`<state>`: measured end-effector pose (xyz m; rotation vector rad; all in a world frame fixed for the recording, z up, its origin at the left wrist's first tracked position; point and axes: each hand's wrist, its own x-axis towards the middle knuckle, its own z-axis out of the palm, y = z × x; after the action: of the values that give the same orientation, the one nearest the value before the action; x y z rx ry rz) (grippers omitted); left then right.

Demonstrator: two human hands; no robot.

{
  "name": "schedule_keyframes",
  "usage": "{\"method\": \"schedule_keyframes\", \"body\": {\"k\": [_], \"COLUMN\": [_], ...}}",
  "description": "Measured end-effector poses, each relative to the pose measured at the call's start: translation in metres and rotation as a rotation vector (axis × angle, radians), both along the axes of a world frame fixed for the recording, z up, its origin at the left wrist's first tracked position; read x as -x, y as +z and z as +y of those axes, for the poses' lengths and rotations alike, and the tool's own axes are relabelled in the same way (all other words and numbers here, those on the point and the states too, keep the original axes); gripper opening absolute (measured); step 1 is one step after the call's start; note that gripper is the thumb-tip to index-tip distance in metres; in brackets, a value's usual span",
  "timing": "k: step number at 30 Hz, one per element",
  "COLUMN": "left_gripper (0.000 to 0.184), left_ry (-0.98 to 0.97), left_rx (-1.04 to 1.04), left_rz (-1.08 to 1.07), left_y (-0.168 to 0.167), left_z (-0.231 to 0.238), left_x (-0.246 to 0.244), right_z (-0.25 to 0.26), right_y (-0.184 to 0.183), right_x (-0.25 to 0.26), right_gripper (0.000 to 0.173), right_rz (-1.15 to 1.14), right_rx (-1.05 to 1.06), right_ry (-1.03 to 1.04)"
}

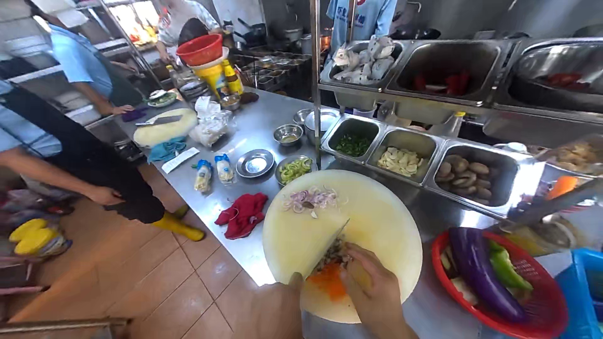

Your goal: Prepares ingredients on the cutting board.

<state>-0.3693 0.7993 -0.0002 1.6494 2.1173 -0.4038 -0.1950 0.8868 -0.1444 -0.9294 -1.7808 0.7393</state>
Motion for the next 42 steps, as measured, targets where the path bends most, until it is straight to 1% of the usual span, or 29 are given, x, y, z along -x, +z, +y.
{"method": "schedule_keyframes", "body": {"k": [1,3,5,7,8,9,13,14,16,17,18,20,21,22,24,25,27,28,30,32,33,35,36,38,39,40,42], "left_gripper": [0.027,0.024,0.026,0.039,0.044,0.045,0.033,0.035,0.044,0.045,0.044,0.039,0.036,0.037,0.041,0.04,0.038,0.036,0.037,0.036,0.036,0.035,0.037,0.044,0.043,0.04,0.035], "left_ry": [-0.004,-0.021,-0.052,-0.076,-0.082,-0.089,-0.077,-0.064,-0.006,0.005,-0.008,-0.058,-0.07,-0.063,-0.037,-0.043,-0.078,-0.098,-0.129,-0.153,-0.168,-0.201,-0.227,-0.251,-0.263,-0.279,-0.283], "left_rx": [0.042,0.108,0.18,0.217,0.224,0.226,0.237,0.232,0.203,0.191,0.179,0.174,0.19,0.206,0.197,0.185,0.174,0.182,0.197,0.18,0.177,0.2,0.214,0.21,0.199,0.19,0.196], "left_rz": [-0.026,-0.087,-0.126,-0.138,-0.135,-0.134,-0.253,-0.294,-0.334,-0.33,-0.327,-0.328,-0.31,-0.285,-0.263,-0.258,-0.261,-0.239,-0.175,-0.162,-0.166,-0.139,-0.105,-0.078,-0.078,-0.088,-0.121], "left_y": [0.008,0.023,0.028,0.016,0.008,0.007,0.032,0.028,0.004,-0.006,-0.007,0.007,0.012,0.012,-0.002,-0.004,0.007,0.013,0.006,0.0,0.005,0.021,0.022,0.007,0.003,0.006,0.02], "left_z": [0.005,0.013,0.023,0.033,0.038,0.044,0.054,0.051,0.045,0.046,0.049,0.056,0.058,0.058,0.057,0.058,0.063,0.064,0.065,0.069,0.073,0.076,0.076,0.075,0.078,0.081,0.083], "left_x": [-0.003,-0.005,-0.012,-0.025,-0.03,-0.03,-0.017,-0.021,-0.034,-0.037,-0.036,-0.027,-0.023,-0.023,-0.025,-0.023,-0.015,-0.012,-0.013,-0.009,-0.005,-0.001,-0.001,-0.002,0.0,0.003,0.006], "right_z": [-0.004,-0.012,-0.016,-0.019,-0.02,-0.021,-0.024,-0.024,-0.023,-0.023,-0.024,-0.026,-0.026,-0.025,-0.021,-0.018,-0.01,-0.006,0.0,0.008,0.008,-0.002,-0.011,-0.029,-0.034,-0.036,-0.034], "right_y": [-0.002,-0.008,-0.015,-0.021,-0.022,-0.022,-0.018,-0.018,-0.017,-0.017,-0.017,-0.018,-0.018,-0.018,-0.02,-0.019,-0.012,-0.007,0.007,0.02,0.022,0.02,0.019,0.018,0.015,0.009,-0.004], "right_x": [-0.007,-0.02,-0.026,-0.027,-0.026,-0.025,-0.032,-0.035,-0.037,-0.037,-0.037,-0.042,-0.046,-0.048,-0.05,-0.05,-0.052,-0.052,-0.047,-0.035,-0.03,-0.022,-0.019,-0.011,-0.008,-0.005,-0.002], "right_gripper": [0.045,0.051,0.043,0.031,0.027,0.025,0.023,0.021,0.019,0.018,0.018,0.02,0.021,0.022,0.023,0.023,0.026,0.032,0.043,0.048,0.045,0.042,0.046,0.062,0.062,0.057,0.039], "right_rz": [-0.038,-0.14,-0.272,-0.323,-0.316,-0.293,-0.197,-0.191,-0.187,-0.195,-0.205,-0.232,-0.252,-0.274,-0.317,-0.343,-0.415,-0.468,-0.587,-0.659,-0.646,-0.532,-0.46,-0.404,-0.401,-0.397,-0.374], "right_rx": [-0.034,-0.105,-0.22,-0.324,-0.345,-0.349,-0.312,-0.318,-0.343,-0.349,-0.352,-0.351,-0.346,-0.338,-0.321,-0.315,-0.286,-0.254,-0.117,0.066,0.114,0.116,0.113,0.11,0.08,0.015,-0.122], "right_ry": [-0.03,0.021,0.051,0.001,-0.027,-0.046,-0.081,-0.08,-0.076,-0.073,-0.066,-0.048,-0.042,-0.039,-0.023,-0.023,-0.058,-0.099,-0.202,-0.264,-0.27,-0.232,-0.191,-0.102,-0.079,-0.086,-0.177]}}
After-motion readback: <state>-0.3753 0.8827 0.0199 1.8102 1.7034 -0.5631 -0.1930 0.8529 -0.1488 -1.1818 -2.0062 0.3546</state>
